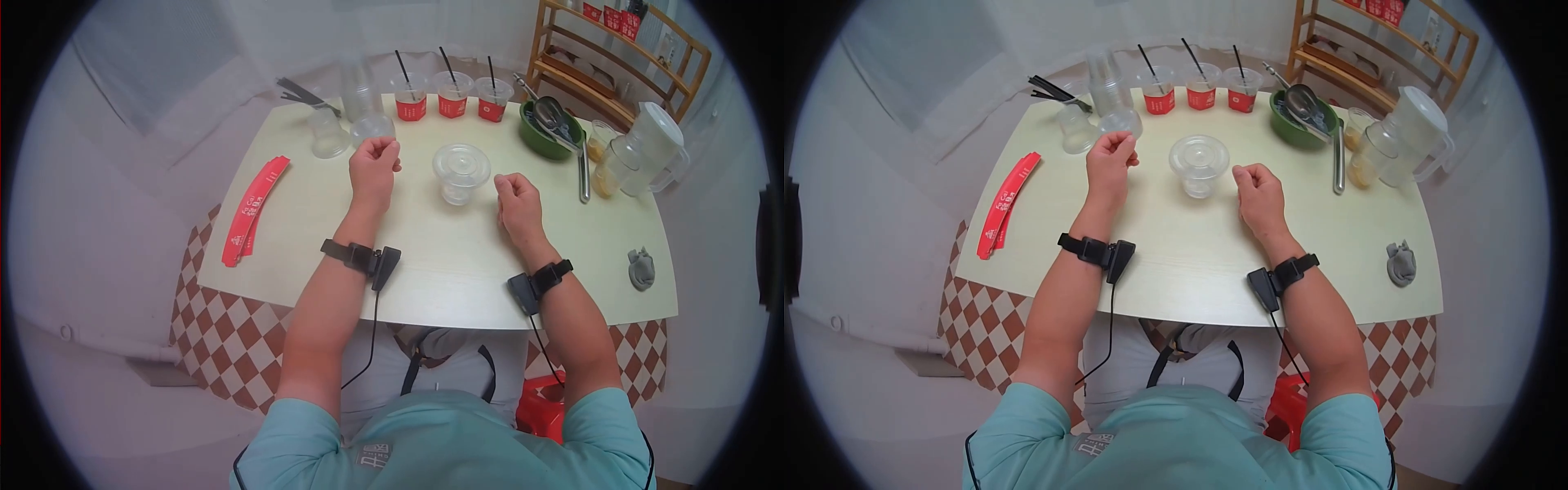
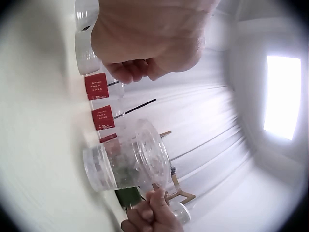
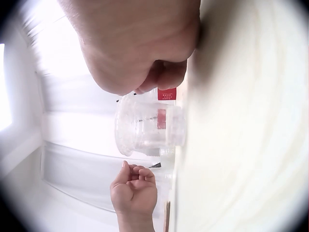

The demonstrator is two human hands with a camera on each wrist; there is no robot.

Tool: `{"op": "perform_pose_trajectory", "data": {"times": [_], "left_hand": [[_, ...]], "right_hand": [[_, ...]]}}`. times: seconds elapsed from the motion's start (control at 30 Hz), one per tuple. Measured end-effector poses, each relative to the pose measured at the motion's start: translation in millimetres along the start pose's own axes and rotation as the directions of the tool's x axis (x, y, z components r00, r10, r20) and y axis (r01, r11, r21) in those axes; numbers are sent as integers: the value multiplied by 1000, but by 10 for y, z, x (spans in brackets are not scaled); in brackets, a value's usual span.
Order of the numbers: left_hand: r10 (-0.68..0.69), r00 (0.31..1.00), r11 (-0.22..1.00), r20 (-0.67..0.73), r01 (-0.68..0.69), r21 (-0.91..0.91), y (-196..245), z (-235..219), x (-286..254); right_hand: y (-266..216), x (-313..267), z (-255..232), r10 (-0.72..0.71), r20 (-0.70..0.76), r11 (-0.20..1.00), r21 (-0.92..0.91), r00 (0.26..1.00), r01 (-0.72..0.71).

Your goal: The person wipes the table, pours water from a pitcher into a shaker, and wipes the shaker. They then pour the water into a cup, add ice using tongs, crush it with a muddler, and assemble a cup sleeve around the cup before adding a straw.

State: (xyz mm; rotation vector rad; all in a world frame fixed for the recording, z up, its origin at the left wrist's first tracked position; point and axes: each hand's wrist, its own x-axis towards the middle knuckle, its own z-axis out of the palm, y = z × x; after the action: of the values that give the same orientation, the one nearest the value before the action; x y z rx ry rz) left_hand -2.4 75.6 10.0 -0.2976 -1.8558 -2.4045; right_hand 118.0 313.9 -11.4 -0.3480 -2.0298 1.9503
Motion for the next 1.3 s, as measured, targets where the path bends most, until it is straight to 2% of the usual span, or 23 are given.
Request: {"op": "perform_pose_trajectory", "data": {"times": [0.03, 0.07, 0.13, 0.17, 0.23, 0.27, 0.33, 0.37, 0.43, 0.47, 0.53, 0.57, 0.63, 0.77, 0.87, 0.93, 0.97, 1.03, 1.1, 1.17, 1.2, 1.27, 1.3], "left_hand": [[40, 995, 996, -94, -47, -72, 45, -32, 30], [46, 994, 996, -101, -53, -67, 102, -93, 84], [48, 965, 981, -259, -94, -168, 212, -316, 289], [49, 964, 982, -262, -95, -163, 265, -434, 395], [-9, 925, 990, -381, -46, -137, 341, -716, 675], [-6, 924, 990, -381, -48, -133, 335, -862, 869], [165, 847, 982, -505, -95, 162, 217, -1164, 1328], [165, 847, 982, -505, -93, 164, 160, -1297, 1529], [315, 836, 909, -450, -130, 395, 87, -1498, 1876], [315, 836, 909, -448, -130, 395, 103, -1536, 1988], [362, 790, 849, -495, -61, 524, 113, -1586, 2134], [360, 792, 850, -493, -60, 523, 119, -1617, 2193], [229, 838, 887, -495, 30, 462, 201, -1637, 2247], [240, 861, 879, -447, 2, 476, 315, -1649, 2305], [305, 854, 873, -423, -73, 481, 428, -1667, 2329], [377, 829, 825, -413, -98, 557, 640, -1589, 2248], [377, 830, 826, -412, -99, 556, 743, -1543, 2195], [459, 798, 818, -391, -208, 536, 995, -1440, 2027], [441, 810, 847, -386, -234, 478, 1243, -1296, 1796], [494, 818, 861, -294, -412, 299, 1409, -1136, 1545], [485, 828, 865, -281, -407, 293, 1464, -1019, 1393], [479, 875, 869, -71, -462, 176, 1508, -760, 1039], [468, 881, 875, -60, -454, 166, 1506, -610, 857]], "right_hand": [[32, 23, -25, -4, 10, 1000, 4, 1000, 4], [89, 52, -46, -15, 8, 1000, 8, 1000, 15], [128, 69, -30, -23, 9, 1000, 17, 1000, 23], [116, 64, -23, -21, -2, 998, 54, 1000, 21], [112, 59, 1, -17, -13, 995, 95, 1000, 18], [113, 59, 22, -29, -38, 992, 119, 999, 33], [123, 76, 41, -40, -64, 988, 143, 997, 49], [135, 82, 48, -46, -82, 995, 88, 996, 53], [146, 88, 52, -52, -101, 998, 33, 994, 56], [144, 90, 48, -56, -86, 998, 35, 995, 60], [130, 86, 44, -56, -74, 998, 35, 996, 59], [117, 81, 49, -48, -71, 998, 46, 996, 51], [112, 78, 53, -38, -70, 998, 56, 997, 42], [117, 77, 55, -39, -55, 998, 56, 998, 42], [144, 88, 48, -51, -55, 997, 51, 997, 53], [151, 95, 40, -60, -58, 997, 48, 997, 62], [145, 92, 42, -59, -57, 996, 58, 997, 62], [151, 93, 44, -58, -57, 996, 69, 997, 62], [174, 108, 39, -78, -71, 996, 41, 994, 81], [177, 118, 41, -89, -74, 995, 31, 993, 91], [185, 113, 36, -99, -72, 995, 18, 992, 101], [219, 121, 33, -116, -78, 993, 23, 990, 118], [226, 125, 28, -144, -66, 989, 29, 987, 146]]}}
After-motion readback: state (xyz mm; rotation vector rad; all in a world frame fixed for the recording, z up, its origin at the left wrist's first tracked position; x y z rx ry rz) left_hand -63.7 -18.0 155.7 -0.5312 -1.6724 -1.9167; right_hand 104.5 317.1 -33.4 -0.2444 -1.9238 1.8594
